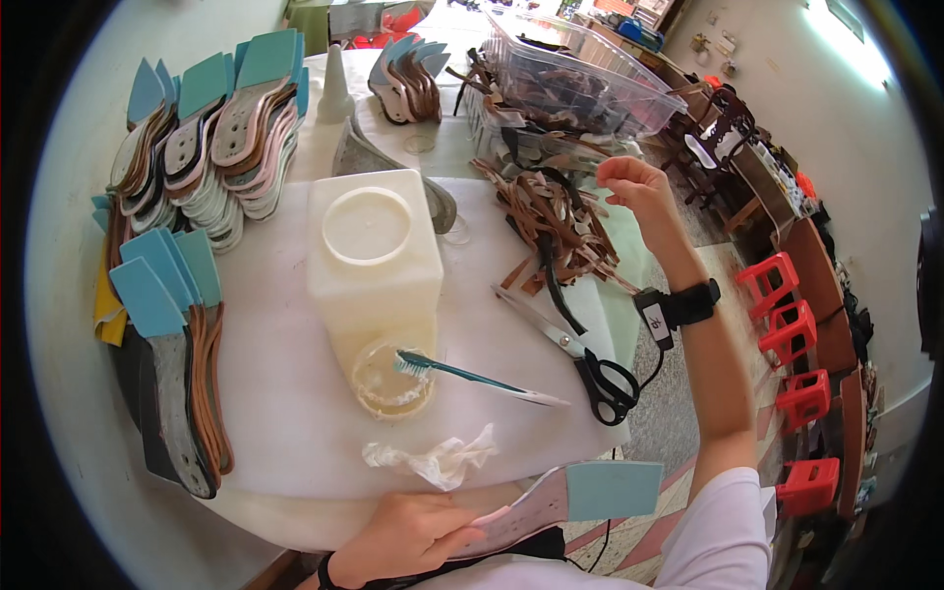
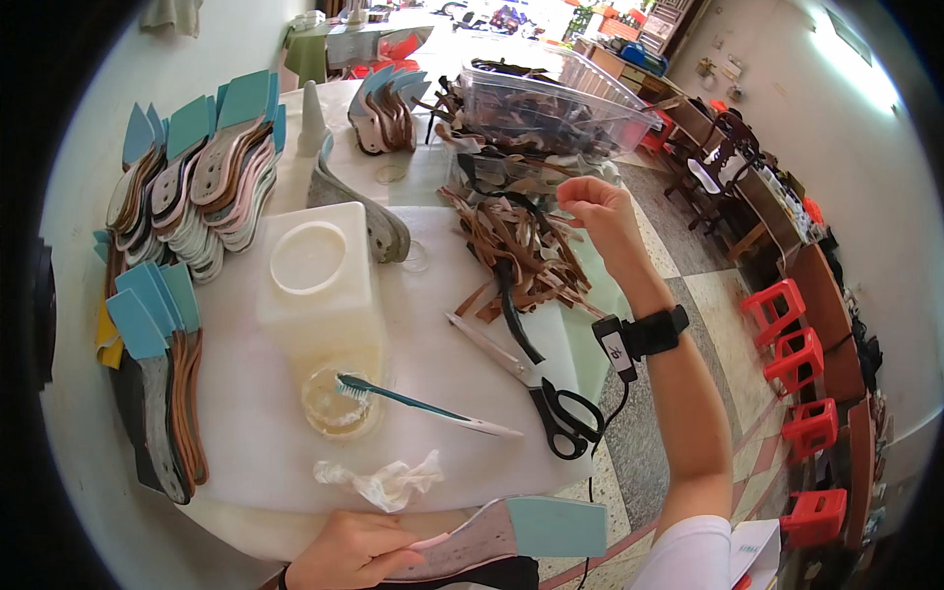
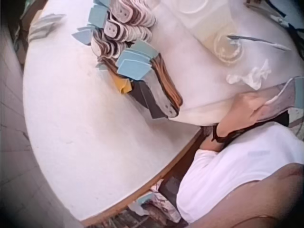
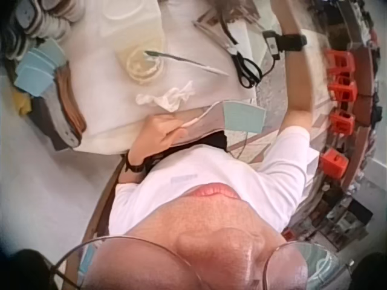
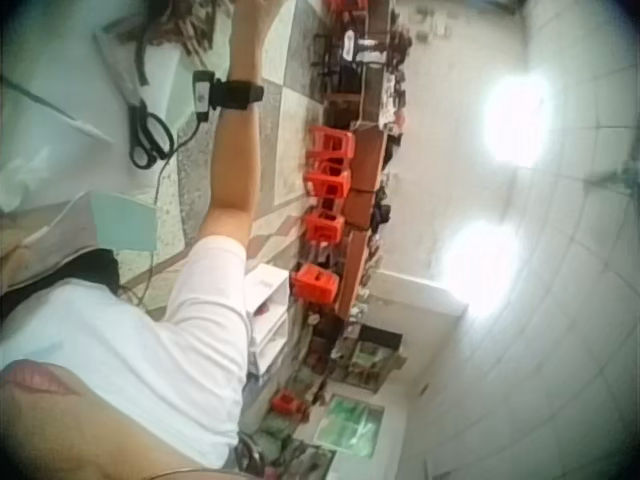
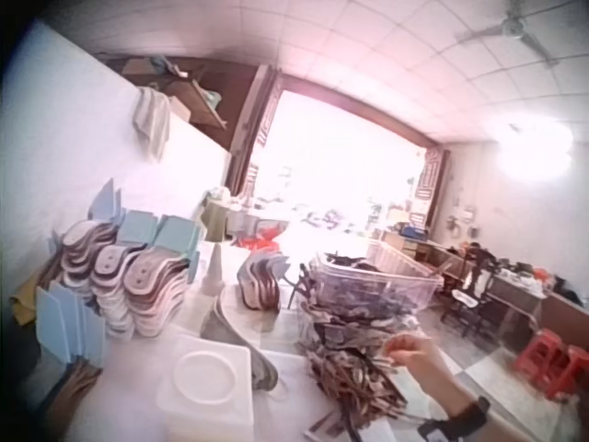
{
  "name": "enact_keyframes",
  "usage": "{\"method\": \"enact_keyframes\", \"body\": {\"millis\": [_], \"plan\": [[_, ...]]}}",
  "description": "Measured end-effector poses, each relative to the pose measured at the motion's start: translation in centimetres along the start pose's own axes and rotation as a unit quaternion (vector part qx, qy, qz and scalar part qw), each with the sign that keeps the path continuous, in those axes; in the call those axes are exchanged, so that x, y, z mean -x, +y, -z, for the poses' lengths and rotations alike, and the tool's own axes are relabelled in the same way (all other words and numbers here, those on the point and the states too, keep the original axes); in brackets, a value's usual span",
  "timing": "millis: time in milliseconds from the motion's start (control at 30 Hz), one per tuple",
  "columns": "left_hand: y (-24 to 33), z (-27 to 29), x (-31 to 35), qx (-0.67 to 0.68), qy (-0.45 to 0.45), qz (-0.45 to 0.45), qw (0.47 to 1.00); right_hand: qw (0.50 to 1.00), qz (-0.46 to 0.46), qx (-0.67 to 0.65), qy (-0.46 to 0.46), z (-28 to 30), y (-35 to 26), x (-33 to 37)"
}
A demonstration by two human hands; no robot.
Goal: The recorder is seen applying adhesive to shoe insoles and trimming material using scissors.
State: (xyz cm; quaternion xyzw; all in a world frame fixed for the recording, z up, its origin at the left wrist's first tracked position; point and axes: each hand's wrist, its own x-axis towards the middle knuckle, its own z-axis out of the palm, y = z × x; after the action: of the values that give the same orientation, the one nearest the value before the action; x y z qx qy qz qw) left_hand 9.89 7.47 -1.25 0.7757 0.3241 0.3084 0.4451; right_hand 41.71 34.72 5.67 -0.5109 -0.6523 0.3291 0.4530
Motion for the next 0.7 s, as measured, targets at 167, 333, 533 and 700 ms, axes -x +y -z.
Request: {"method": "enact_keyframes", "body": {"millis": [167, 333, 533, 700], "plan": [[1.0, 0.3, -0.2, 0.028, 0.009, 0.029, 0.999, 0.997, -0.050, 0.059, 0.015, 1.1, 2.3, 0.0], [0.8, 0.2, -0.2, 0.033, 0.002, 0.030, 0.999, 0.959, 0.038, 0.279, -0.025, 1.1, 3.5, -0.5], [0.6, 0.1, -0.3, 0.034, -0.041, 0.071, 0.996, 0.947, -0.148, 0.272, -0.085, 2.0, 4.6, -0.7], [0.4, 0.1, -0.5, 0.033, -0.044, 0.060, 0.997, 0.981, -0.147, 0.095, -0.079, 1.2, 3.9, -0.1]]}}
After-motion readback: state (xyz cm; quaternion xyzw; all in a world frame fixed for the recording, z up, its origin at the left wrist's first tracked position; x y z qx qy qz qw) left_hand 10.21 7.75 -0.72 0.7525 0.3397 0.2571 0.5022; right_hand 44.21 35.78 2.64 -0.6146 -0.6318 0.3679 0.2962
